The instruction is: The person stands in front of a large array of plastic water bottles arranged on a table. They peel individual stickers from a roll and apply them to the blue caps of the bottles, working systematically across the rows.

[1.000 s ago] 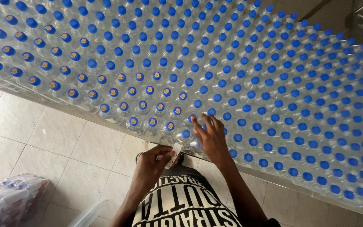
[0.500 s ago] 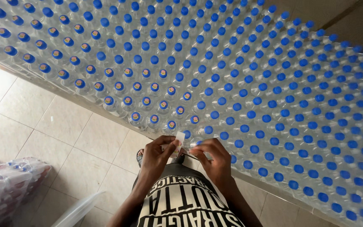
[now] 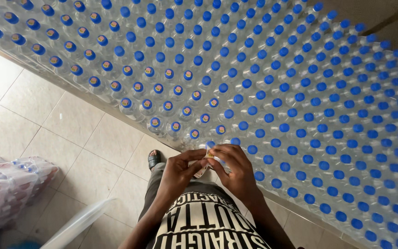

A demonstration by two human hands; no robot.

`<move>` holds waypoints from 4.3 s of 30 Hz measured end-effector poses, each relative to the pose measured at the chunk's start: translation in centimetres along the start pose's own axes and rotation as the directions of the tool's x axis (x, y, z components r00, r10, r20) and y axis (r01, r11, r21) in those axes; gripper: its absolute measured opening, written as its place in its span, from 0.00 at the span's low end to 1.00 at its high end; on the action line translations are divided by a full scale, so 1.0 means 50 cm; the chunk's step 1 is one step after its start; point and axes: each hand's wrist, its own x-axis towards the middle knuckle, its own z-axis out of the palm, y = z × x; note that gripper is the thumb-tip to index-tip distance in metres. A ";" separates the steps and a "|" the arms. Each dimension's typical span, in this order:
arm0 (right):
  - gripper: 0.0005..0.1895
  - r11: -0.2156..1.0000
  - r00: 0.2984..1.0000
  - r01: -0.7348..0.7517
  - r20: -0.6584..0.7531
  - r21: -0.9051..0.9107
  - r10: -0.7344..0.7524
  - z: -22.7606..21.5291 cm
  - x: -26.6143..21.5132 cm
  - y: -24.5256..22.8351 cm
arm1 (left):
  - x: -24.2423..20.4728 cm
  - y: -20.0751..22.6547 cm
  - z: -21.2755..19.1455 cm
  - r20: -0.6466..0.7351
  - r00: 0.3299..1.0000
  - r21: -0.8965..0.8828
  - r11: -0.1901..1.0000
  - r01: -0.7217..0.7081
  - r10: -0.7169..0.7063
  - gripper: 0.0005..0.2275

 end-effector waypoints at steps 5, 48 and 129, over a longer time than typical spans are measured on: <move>0.10 0.997 0.993 -0.064 0.093 -0.041 0.068 0.034 0.031 -0.029 | 0.040 0.004 -0.078 0.058 0.998 0.128 0.991 -0.024 0.017 0.10; 0.11 0.818 0.850 -0.520 0.246 0.247 0.466 0.468 0.368 -0.147 | 0.186 0.223 -0.571 0.010 0.999 0.211 0.976 -0.049 0.048 0.09; 0.15 0.980 0.988 0.149 0.071 -0.130 -0.140 0.536 0.406 -0.090 | 0.258 0.216 -0.603 -0.045 0.994 0.046 0.995 -0.093 0.095 0.08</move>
